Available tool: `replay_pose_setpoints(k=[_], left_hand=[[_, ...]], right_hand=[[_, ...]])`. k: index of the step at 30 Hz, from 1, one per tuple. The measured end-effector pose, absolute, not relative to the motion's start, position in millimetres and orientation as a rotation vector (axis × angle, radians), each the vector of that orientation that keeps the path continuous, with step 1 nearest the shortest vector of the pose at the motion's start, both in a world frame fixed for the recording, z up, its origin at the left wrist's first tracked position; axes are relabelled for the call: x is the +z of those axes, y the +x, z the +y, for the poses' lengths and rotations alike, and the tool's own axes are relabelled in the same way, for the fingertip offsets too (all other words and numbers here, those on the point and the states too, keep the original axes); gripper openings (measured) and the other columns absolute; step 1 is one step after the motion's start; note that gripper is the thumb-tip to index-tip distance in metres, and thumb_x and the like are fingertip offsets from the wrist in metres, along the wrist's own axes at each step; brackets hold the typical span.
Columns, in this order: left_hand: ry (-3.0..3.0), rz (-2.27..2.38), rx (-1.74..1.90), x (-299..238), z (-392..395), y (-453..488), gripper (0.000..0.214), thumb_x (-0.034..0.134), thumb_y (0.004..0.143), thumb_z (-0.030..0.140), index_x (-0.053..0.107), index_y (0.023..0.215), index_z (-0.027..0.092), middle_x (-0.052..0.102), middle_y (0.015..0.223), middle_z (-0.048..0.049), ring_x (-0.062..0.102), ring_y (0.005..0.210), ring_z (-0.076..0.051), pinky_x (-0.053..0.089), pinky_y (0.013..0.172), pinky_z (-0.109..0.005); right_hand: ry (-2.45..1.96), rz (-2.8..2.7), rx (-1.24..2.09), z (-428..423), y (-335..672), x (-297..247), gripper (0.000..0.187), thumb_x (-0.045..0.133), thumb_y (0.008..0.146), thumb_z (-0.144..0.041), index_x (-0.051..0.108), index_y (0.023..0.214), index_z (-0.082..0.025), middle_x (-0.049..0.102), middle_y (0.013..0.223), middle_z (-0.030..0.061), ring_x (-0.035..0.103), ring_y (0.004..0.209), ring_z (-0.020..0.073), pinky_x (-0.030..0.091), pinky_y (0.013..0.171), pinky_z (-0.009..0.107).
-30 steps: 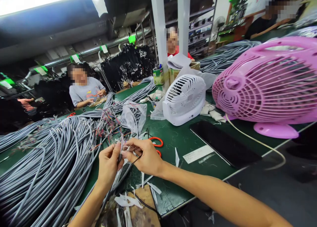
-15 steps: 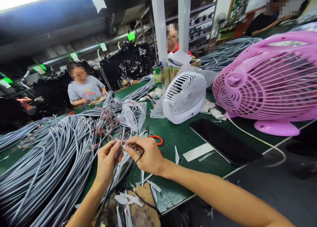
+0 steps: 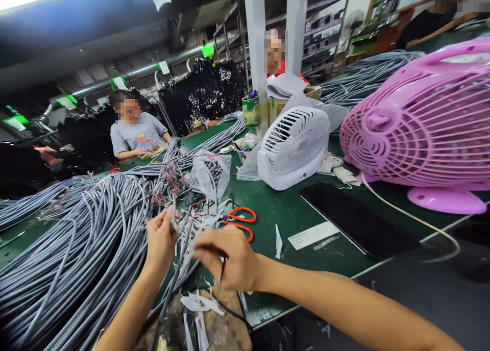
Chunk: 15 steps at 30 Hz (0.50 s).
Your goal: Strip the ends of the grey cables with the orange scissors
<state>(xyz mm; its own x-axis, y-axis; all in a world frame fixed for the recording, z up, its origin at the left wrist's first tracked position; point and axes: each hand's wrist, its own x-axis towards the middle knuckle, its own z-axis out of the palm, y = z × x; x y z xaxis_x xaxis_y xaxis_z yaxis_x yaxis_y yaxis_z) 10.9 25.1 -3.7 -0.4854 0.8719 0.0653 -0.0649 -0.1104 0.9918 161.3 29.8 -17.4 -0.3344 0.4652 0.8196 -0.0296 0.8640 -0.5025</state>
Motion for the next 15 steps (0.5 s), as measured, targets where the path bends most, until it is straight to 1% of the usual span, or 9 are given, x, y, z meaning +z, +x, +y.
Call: replay_pose_setpoints(k=[3, 5, 8, 11, 13, 15], left_hand=[[1.034, 1.435, 1.562, -3, 20, 17, 0.043, 0.069, 0.056, 0.054, 0.049, 0.052, 0.016, 0.032, 0.040, 0.0097, 0.023, 0.034, -0.002, 0.017, 0.033, -0.016], [1.083, 1.410, 1.523, -2, 17, 20, 0.044, 0.069, 0.057, 0.055, 0.051, 0.052, 0.015, 0.036, 0.042, 0.0082, 0.027, 0.036, -0.003, 0.020, 0.035, -0.016], [1.113, 1.387, 1.523, -2, 17, 20, 0.045, 0.067, 0.059, 0.058, 0.055, 0.056, 0.014, 0.038, 0.044, 0.0072, 0.029, 0.038, -0.004, 0.022, 0.036, -0.016], [1.147, 1.428, 1.528, -3, 17, 19, 0.046, 0.064, 0.061, 0.060, 0.057, 0.059, 0.015, 0.037, 0.044, 0.0075, 0.027, 0.038, -0.004, 0.022, 0.036, -0.016], [1.172, 1.462, 1.499, -4, 16, 20, 0.047, 0.063, 0.061, 0.061, 0.058, 0.062, 0.015, 0.037, 0.046, 0.0074, 0.028, 0.039, -0.005, 0.023, 0.036, -0.016], [1.153, 1.491, 1.450, -5, 16, 21, 0.048, 0.061, 0.062, 0.063, 0.059, 0.066, 0.015, 0.036, 0.047, 0.0078, 0.030, 0.040, -0.005, 0.026, 0.036, -0.016]], right_hand=[[-0.647, -1.719, 0.714, 41, 156, -18, 0.011, 0.049, 0.082, -0.025, 0.056, 0.077, -0.018, 0.052, 0.052, -0.0021, 0.037, 0.039, 0.0068, 0.031, 0.038, 0.018], [-0.713, -1.704, 0.832, 48, 153, -16, 0.009, 0.054, 0.078, -0.025, 0.056, 0.075, -0.016, 0.049, 0.051, -0.0037, 0.036, 0.041, 0.0060, 0.029, 0.039, 0.017], [-0.670, -1.724, 0.976, 50, 152, -14, 0.011, 0.056, 0.074, -0.025, 0.056, 0.070, -0.015, 0.044, 0.050, -0.0052, 0.035, 0.043, 0.0054, 0.029, 0.040, 0.016], [-0.559, -1.757, 1.073, 46, 152, -15, 0.011, 0.058, 0.072, -0.026, 0.058, 0.074, -0.014, 0.040, 0.050, -0.0065, 0.033, 0.042, 0.0045, 0.027, 0.038, 0.015], [-0.522, -1.790, 1.063, 44, 152, -17, 0.013, 0.059, 0.071, -0.025, 0.059, 0.078, -0.014, 0.040, 0.050, -0.0072, 0.032, 0.041, 0.0041, 0.026, 0.037, 0.015], [-0.545, -1.816, 0.995, 45, 151, -18, 0.011, 0.058, 0.073, -0.024, 0.060, 0.077, -0.014, 0.042, 0.049, -0.0063, 0.032, 0.041, 0.0041, 0.025, 0.037, 0.015]])
